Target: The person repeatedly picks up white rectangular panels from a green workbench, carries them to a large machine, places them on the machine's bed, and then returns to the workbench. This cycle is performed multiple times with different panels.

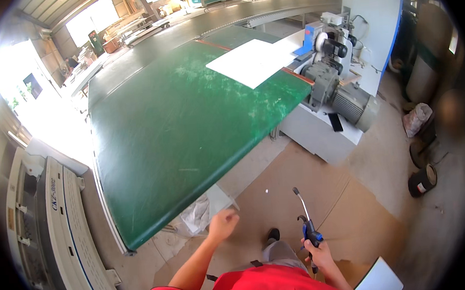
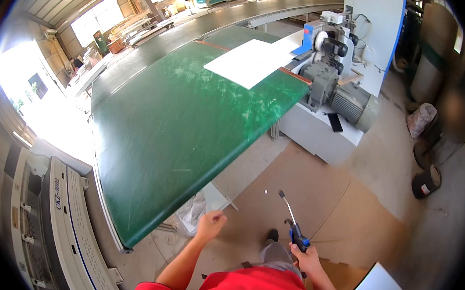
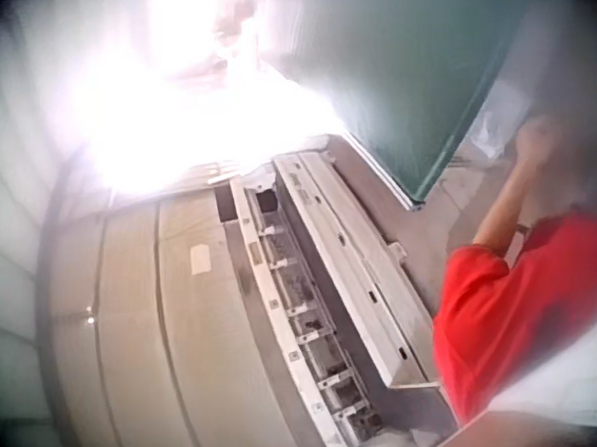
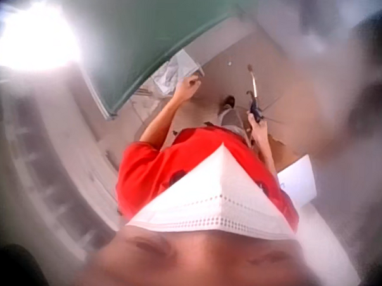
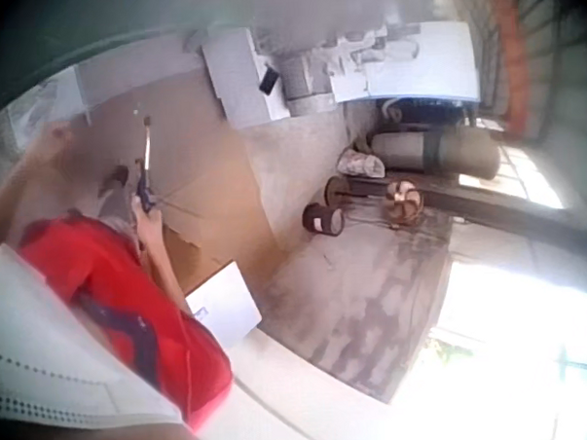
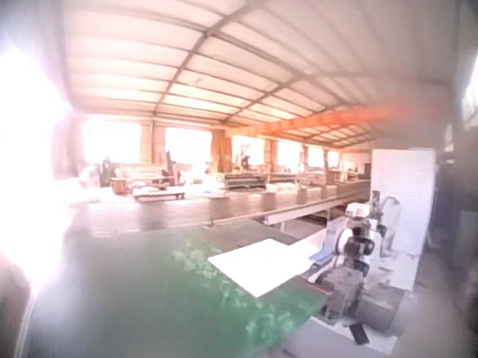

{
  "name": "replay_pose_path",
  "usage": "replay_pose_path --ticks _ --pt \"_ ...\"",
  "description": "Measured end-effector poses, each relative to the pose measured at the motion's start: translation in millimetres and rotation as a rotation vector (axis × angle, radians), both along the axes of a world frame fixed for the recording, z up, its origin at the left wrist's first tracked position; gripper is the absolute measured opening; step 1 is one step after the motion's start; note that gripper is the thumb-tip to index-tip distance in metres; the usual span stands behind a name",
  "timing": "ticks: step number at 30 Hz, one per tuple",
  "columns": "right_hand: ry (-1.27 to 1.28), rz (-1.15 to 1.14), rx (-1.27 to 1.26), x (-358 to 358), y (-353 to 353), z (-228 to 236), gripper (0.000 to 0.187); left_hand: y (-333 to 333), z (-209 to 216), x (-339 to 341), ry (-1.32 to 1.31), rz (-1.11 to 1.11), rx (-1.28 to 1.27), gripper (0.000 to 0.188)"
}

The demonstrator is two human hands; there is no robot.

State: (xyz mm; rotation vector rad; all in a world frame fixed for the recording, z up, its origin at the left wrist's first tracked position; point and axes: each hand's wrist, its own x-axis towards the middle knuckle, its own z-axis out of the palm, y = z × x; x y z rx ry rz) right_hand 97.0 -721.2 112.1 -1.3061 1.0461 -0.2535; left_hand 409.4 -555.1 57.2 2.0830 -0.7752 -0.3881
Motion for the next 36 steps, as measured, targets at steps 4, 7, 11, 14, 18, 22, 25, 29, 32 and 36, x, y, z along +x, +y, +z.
replay_pose_path --ticks 4,7,11,14,18,22,25,29,32,36 --pt "-0.024 0.117 0.068 75 -101 -2 0.030 -68 25 103 -0.061 0.097 -0.107 0.032" --pt "-0.028 0.165 0.030 129 -165 23 0.035 -111 43 178 -0.133 0.150 -0.091 0.031" --pt "0.001 0.105 0.004 197 -221 24 0.039 -165 32 306 -0.292 0.183 -0.034 0.027" --pt "-0.006 0.061 0.025 245 -240 19 0.043 -223 20 408 -0.324 0.200 -0.041 0.029" --pt "0.134 0.086 -0.042 307 -257 28 0.046 -302 7 539 -0.408 0.176 0.057 0.035" --pt "0.219 0.003 -0.182 389 -300 23 0.043 -364 -2 648 -0.529 0.204 0.116 0.048" --pt "0.246 -0.087 -0.181 454 -341 5 0.044 -398 -7 719 -0.555 0.221 0.236 0.058" --pt "0.377 0.567 -0.139 543 -338 1 0.044 -391 -26 798 -0.544 0.316 0.389 0.065" --pt "0.230 0.820 -0.260 600 -341 3 0.042 -371 -32 823 -0.467 0.387 0.481 0.061" --pt "0.253 0.333 -0.111 713 -451 16 0.043 -331 -38 828 -0.629 0.386 0.373 0.045"
